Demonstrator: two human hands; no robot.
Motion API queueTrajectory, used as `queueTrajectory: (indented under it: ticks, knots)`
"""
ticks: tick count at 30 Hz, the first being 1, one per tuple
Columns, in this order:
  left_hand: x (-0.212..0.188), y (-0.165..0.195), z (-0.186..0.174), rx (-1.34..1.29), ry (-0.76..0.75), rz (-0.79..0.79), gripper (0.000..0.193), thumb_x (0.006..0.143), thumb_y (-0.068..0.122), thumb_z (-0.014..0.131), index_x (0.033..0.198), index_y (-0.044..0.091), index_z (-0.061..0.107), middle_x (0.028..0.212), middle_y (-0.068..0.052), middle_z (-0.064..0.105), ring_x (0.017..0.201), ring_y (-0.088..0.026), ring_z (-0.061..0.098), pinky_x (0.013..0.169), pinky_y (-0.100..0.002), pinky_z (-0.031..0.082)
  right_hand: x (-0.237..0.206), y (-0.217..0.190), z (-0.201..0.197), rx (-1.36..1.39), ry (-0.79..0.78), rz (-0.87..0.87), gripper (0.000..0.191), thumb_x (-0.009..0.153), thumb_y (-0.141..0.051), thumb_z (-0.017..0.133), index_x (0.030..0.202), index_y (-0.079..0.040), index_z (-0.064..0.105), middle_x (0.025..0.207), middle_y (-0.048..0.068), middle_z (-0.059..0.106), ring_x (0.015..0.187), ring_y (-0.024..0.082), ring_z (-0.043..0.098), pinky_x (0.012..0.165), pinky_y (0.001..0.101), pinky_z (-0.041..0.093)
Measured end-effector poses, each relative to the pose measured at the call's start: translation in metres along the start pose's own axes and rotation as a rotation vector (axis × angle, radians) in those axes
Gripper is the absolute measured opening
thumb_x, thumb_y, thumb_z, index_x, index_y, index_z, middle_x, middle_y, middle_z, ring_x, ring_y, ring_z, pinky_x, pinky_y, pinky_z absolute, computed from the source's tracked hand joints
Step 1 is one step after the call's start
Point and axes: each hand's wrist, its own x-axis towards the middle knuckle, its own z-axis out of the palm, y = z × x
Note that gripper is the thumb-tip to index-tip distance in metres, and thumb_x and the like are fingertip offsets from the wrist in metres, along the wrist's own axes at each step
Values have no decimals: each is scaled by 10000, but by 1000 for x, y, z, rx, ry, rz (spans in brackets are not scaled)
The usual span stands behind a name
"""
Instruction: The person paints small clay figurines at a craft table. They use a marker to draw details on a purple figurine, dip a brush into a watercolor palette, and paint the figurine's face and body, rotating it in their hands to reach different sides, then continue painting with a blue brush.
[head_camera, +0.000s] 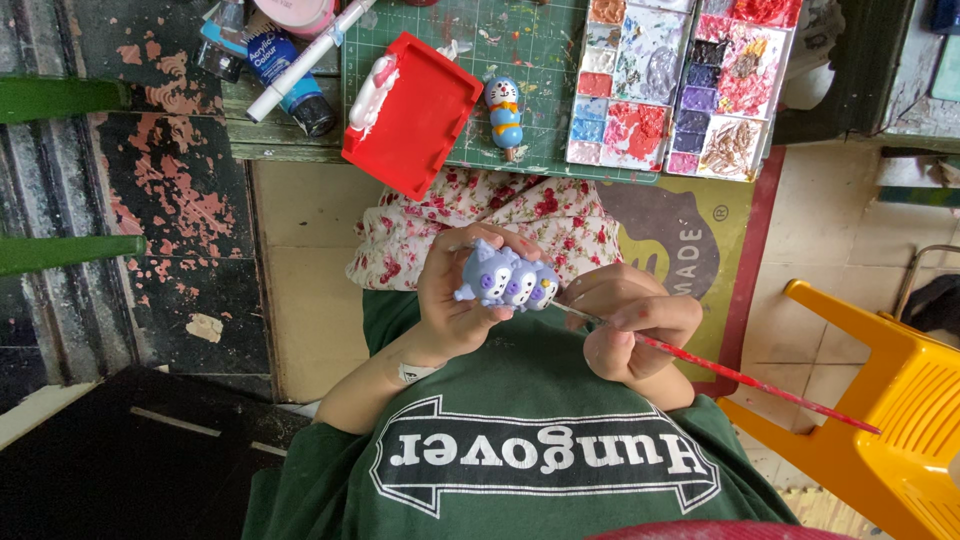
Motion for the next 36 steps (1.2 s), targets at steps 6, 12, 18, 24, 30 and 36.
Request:
queueTrajectory:
  ticks: [6,12,18,24,30,36]
  knots:
    - [1,0,1,-9,-1,0,572,1009,312,772,1389,76,416,1270,-177,631,1164,-243,662,1022,-426,596,1,0,-1,8,-23,6,187,1059,-136,514,1068,-60,343,705,174,637,619,263,662,613,379,603]
    - [1,-1,0,-14,-4,1,571,1007,305,775,1391,78,419,1271,-178,630,1169,-248,660,1022,-428,595,0,0,-1,22,-13,17,196,1076,-159,509,1079,-59,339,720,173,640,627,254,660,645,396,616]
    - [1,-1,0,-30,-10,-7,580,1007,306,778,1405,85,419,1267,-177,626,1172,-249,657,1037,-430,584,-1,2,0,48,32,0,185,1064,-144,517,1058,-59,353,683,158,627,592,238,640,607,387,615]
    - [0,-1,0,-25,-5,-27,593,1004,313,780,1405,84,408,1265,-192,628,1177,-254,655,1029,-422,580,2,0,0,5,-12,10,177,1067,-149,501,1060,-53,353,687,171,628,596,252,647,587,365,595]
    - [1,-1,0,-14,-7,-18,585,1010,312,774,1413,84,416,1251,-187,626,1170,-252,659,1031,-422,584,2,1,1,30,9,10,176,1076,-149,494,1084,-55,346,696,168,623,594,245,636,593,378,601]
    - [-2,-1,1,-39,-9,-36,585,1009,312,777,1405,85,412,1269,-184,625,1171,-258,663,1014,-420,593,-1,2,0,56,29,-16,170,1060,-123,497,1080,-64,339,678,161,611,572,246,629,574,383,612]
